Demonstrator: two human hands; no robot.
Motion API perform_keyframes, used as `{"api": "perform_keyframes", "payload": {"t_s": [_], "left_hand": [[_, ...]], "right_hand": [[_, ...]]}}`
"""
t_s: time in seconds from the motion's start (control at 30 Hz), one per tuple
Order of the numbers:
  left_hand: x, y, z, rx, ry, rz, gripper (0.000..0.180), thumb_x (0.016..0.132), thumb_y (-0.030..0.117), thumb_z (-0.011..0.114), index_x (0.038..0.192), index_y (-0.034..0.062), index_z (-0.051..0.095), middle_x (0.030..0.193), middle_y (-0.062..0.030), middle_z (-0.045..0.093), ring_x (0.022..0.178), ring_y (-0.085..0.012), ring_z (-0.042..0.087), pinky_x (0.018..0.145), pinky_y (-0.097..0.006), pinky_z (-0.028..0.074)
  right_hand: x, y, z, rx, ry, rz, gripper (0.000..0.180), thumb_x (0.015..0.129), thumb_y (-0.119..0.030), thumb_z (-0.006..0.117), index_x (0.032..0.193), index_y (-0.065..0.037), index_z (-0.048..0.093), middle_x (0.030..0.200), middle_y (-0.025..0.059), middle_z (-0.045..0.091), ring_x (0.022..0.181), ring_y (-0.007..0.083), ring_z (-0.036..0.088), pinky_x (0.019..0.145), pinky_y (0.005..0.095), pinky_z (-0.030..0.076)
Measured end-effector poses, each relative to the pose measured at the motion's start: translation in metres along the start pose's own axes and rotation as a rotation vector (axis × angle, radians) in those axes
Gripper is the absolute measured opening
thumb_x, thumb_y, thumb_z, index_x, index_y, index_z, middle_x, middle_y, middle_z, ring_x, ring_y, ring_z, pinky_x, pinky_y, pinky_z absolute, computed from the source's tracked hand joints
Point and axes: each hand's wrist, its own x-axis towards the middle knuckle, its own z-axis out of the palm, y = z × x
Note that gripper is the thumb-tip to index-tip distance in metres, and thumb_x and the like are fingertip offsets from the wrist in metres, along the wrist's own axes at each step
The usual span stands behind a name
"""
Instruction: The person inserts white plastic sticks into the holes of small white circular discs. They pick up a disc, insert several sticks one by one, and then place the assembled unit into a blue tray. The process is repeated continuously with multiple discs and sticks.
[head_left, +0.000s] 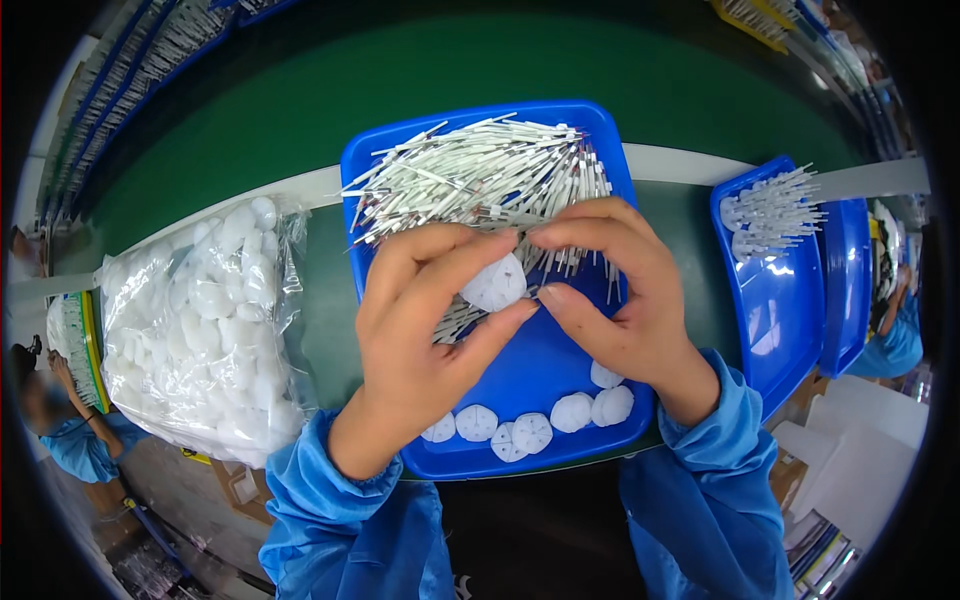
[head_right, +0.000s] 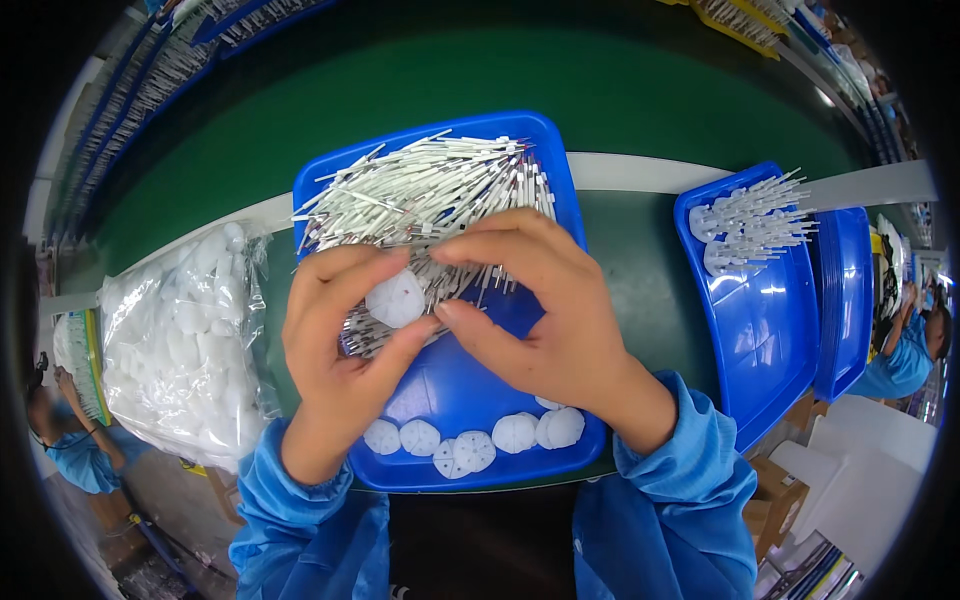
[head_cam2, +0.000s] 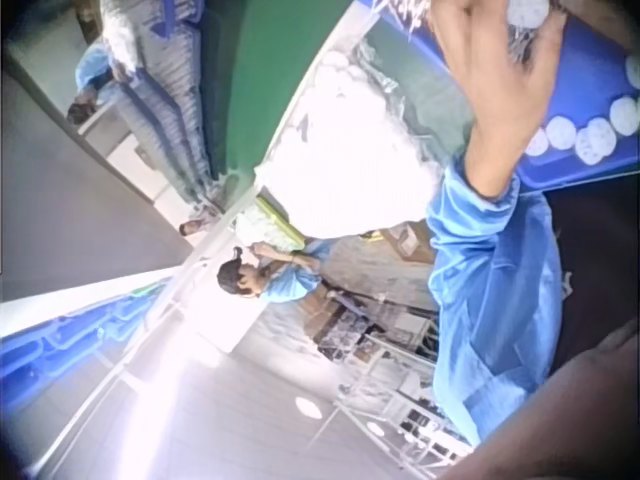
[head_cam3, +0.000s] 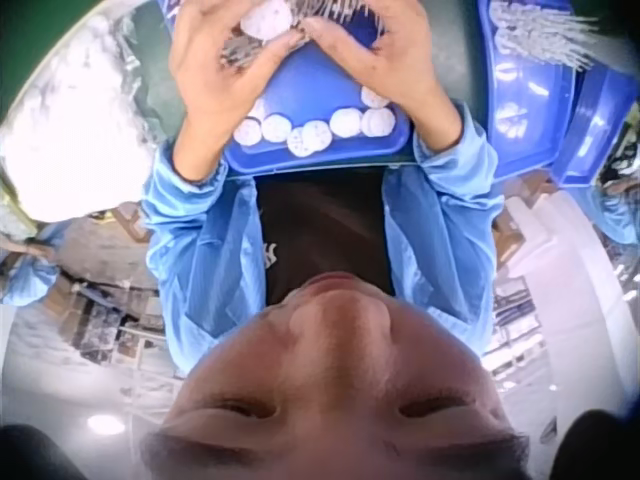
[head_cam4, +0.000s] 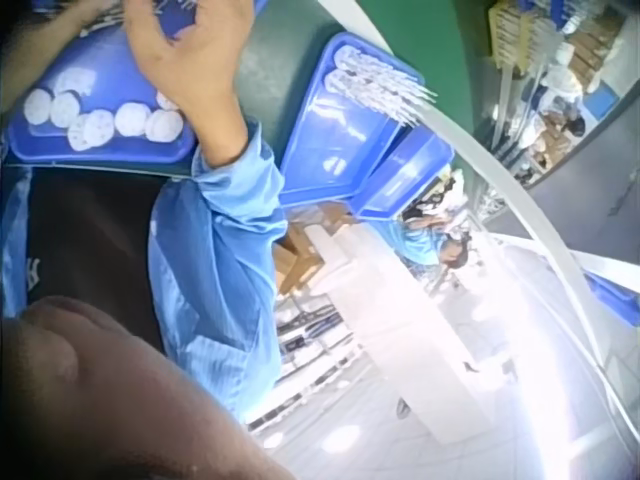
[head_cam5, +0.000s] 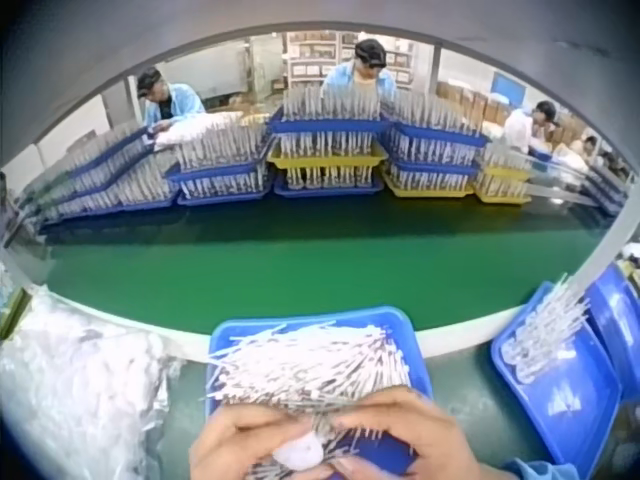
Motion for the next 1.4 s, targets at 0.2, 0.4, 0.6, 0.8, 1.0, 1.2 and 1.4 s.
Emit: {"api": "perform_keyframes", "payload": {"t_s": [0.2, 0.4, 0.6, 0.8, 1.0, 1.2, 1.4], "left_hand": [[-0.008, 0.003, 0.003, 0.107, -0.042, 0.087, 0.053, 0.072, 0.004, 0.093, 0.124, 0.0045, 0.082, 0.116, -0.0108, 0.072, 0.099, -0.0267, 0.068, 0.083, -0.036, 0.057], [-0.005, 0.004, 0.002, 0.224, -0.026, 0.173, 0.058, 0.066, 0.005, 0.094, 0.123, 0.0072, 0.083, 0.116, -0.008, 0.073, 0.095, -0.0236, 0.066, 0.077, -0.033, 0.054], [-0.007, 0.003, 0.004, 0.163, 0.014, 0.148, 0.064, 0.062, 0.002, 0.095, 0.125, 0.0077, 0.083, 0.116, -0.0078, 0.071, 0.095, -0.0236, 0.065, 0.078, -0.032, 0.054], [-0.005, 0.004, 0.001, 0.188, -0.029, 0.171, 0.062, 0.065, 0.003, 0.096, 0.126, 0.0084, 0.083, 0.116, -0.0085, 0.07, 0.096, -0.0235, 0.064, 0.078, -0.032, 0.054], [-0.011, 0.003, 0.009, 0.084, -0.047, 0.21, 0.061, 0.067, 0.007, 0.097, 0.127, 0.0113, 0.083, 0.118, -0.0098, 0.073, 0.093, -0.0245, 0.065, 0.076, -0.034, 0.055], [-0.005, -0.004, -0.002, -0.143, -0.096, 0.233, 0.037, 0.091, 0.025, 0.087, 0.122, 0.0059, 0.085, 0.12, -0.0176, 0.072, 0.098, -0.0273, 0.07, 0.081, -0.034, 0.058], [-0.006, -0.003, -0.004, -0.306, -0.048, 0.014, 0.039, 0.085, 0.011, 0.091, 0.123, 0.0022, 0.084, 0.11, -0.012, 0.074, 0.09, -0.0189, 0.072, 0.076, -0.029, 0.059]], "right_hand": [[-0.012, -0.003, 0.001, 0.203, -0.106, 0.178, 0.035, 0.087, -0.003, 0.091, 0.118, -0.003, 0.076, 0.101, 0.0069, 0.077, 0.091, 0.0148, 0.074, 0.083, 0.0305, 0.06], [-0.011, -0.004, 0.003, 0.22, -0.108, 0.169, 0.032, 0.09, -0.001, 0.088, 0.118, -0.001, 0.074, 0.098, 0.0062, 0.076, 0.091, 0.0137, 0.073, 0.084, 0.03, 0.059], [-0.019, 0.002, 0.005, 0.505, -0.122, 0.282, 0.031, 0.096, 0.0, 0.081, 0.125, 0.0, 0.07, 0.108, 0.0064, 0.075, 0.098, 0.0121, 0.071, 0.089, 0.0301, 0.057], [-0.018, 0.001, 0.006, 0.469, -0.123, 0.234, 0.029, 0.096, 0.001, 0.079, 0.123, -0.001, 0.07, 0.109, 0.0058, 0.074, 0.098, 0.0122, 0.07, 0.089, 0.0291, 0.056], [-0.017, -0.005, -0.005, 0.457, -0.141, 0.388, 0.009, 0.099, -0.002, 0.076, 0.108, 0.0, 0.072, 0.092, 0.0024, 0.074, 0.087, 0.011, 0.07, 0.077, 0.0297, 0.057], [0.006, 0.017, -0.021, -0.194, -0.033, 0.079, 0.003, 0.094, -0.003, 0.076, 0.097, -0.003, 0.076, 0.087, 0.0095, 0.079, 0.076, 0.0217, 0.078, 0.067, 0.0328, 0.058], [0.067, 0.053, -0.024, -0.955, -0.139, -0.361, 0.004, 0.081, -0.01, 0.078, 0.085, -0.01, 0.077, 0.087, 0.0046, 0.07, 0.089, 0.0221, 0.072, 0.08, 0.0385, 0.056]]}}
